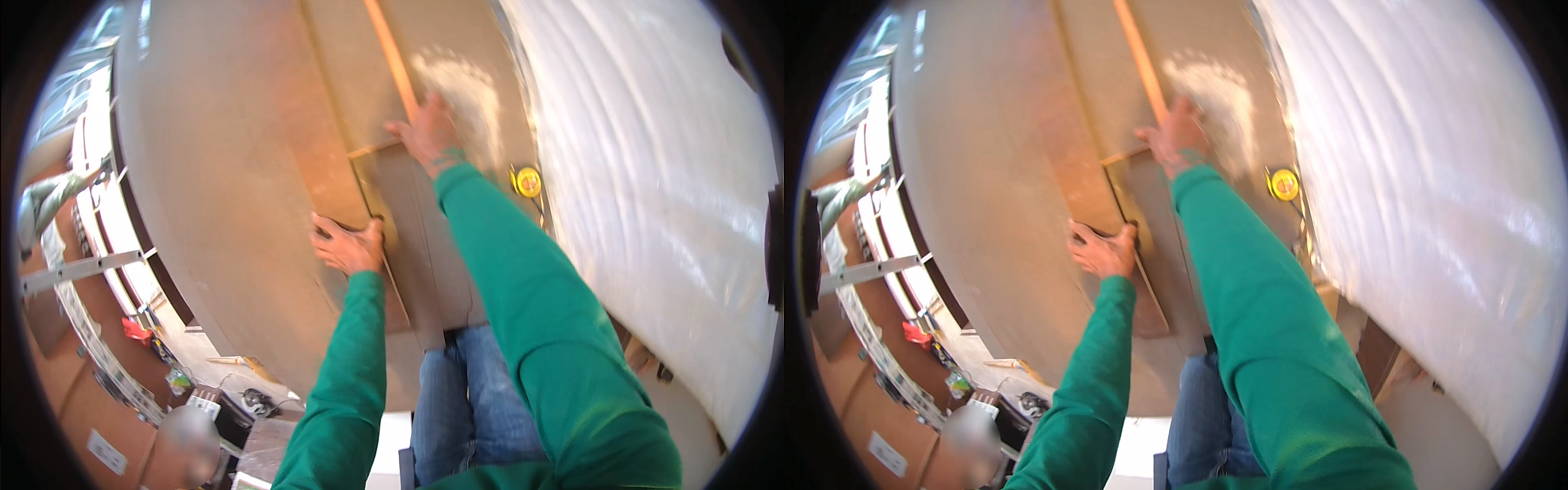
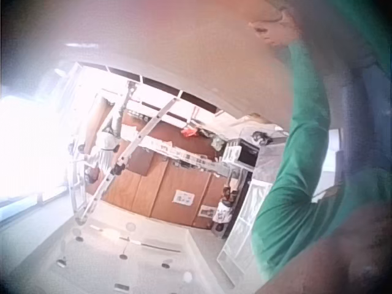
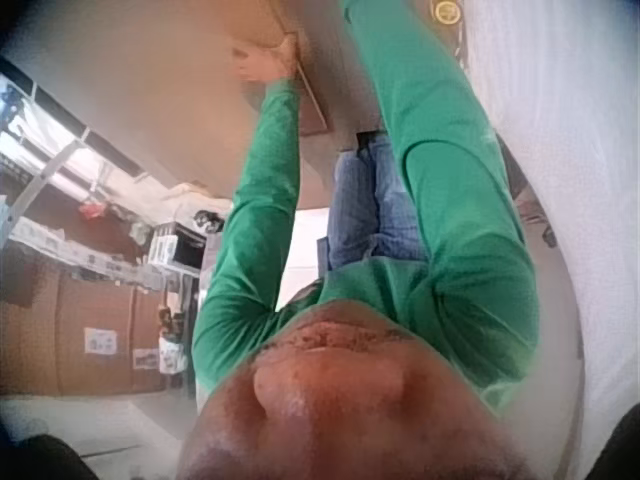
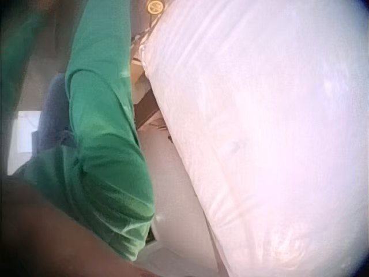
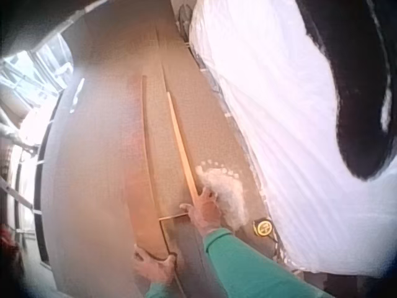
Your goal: The person measures a large sheet of wood with a tape measure and marks it with a pencil. They then use a straight edge and a utility knife to cut the wood along the marked line. Finally, they lift and move the cut piece of wood.
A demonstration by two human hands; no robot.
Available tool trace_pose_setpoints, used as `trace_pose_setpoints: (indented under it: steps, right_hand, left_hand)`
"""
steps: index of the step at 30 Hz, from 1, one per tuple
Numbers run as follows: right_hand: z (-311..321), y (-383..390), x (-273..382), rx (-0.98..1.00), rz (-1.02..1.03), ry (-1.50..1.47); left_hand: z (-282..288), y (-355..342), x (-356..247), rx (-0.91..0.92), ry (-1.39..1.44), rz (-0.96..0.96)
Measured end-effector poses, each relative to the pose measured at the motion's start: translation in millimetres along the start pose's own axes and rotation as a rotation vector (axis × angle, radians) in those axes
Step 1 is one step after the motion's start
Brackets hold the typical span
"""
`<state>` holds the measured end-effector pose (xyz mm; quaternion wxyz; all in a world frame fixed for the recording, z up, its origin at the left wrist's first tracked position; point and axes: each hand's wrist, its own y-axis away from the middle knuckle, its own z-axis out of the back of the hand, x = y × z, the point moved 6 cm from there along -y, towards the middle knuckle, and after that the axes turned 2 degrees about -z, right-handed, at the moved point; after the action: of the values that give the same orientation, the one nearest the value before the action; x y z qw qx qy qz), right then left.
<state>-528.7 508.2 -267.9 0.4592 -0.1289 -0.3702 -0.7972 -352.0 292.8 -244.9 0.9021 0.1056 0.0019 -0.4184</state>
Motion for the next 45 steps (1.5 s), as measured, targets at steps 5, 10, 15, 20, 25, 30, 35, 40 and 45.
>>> trace_pose_setpoints:
  steps: [5, 10, 15, 20, 25, 30, 35, 40, 45]
  right_hand:
    - [2.9, 8.6, 6.2, -0.009, 0.014, -0.048]
    - [4.4, 11.5, 13.2, -0.006, 0.037, 0.002]
    - [6.7, 13.5, 11.5, -0.047, 0.109, 0.035]
    - [5.0, 16.9, 16.3, -0.029, 0.1, 0.025]
    - [5.1, 9.8, 7.7, -0.034, 0.079, 0.023]
    - [8.4, 12.5, 7.9, -0.038, 0.09, -0.03]
    - [4.1, 13.7, 17.4, 0.017, 0.039, 0.024]
    - [1.5, 2.8, 18.5, -0.017, 0.085, 0.044]
    - [-0.3, 11.3, 11.3, -0.053, 0.091, 0.009]
  left_hand:
    - [7.1, -2.1, -0.7, 0.061, 0.046, 0.085]
    - [6.7, -3.8, 4.7, 0.092, 0.121, 0.1]
    - [9.8, -2.1, 1.3, 0.135, 0.137, 0.113]
    - [16.4, 0.3, 4.1, 0.134, 0.111, 0.105]
    - [47.9, -3.8, -10.1, 0.029, 0.097, -0.026]
    - [59.7, -118.2, -41.8, -0.182, 0.391, -0.408]
    - [60.6, -253.4, -112.1, -0.194, 0.334, -0.57]
    - [12.3, -270.9, -144.7, -0.157, 0.16, -0.419]
    - [6.7, -263.6, -147.2, -0.044, 0.189, -0.387]
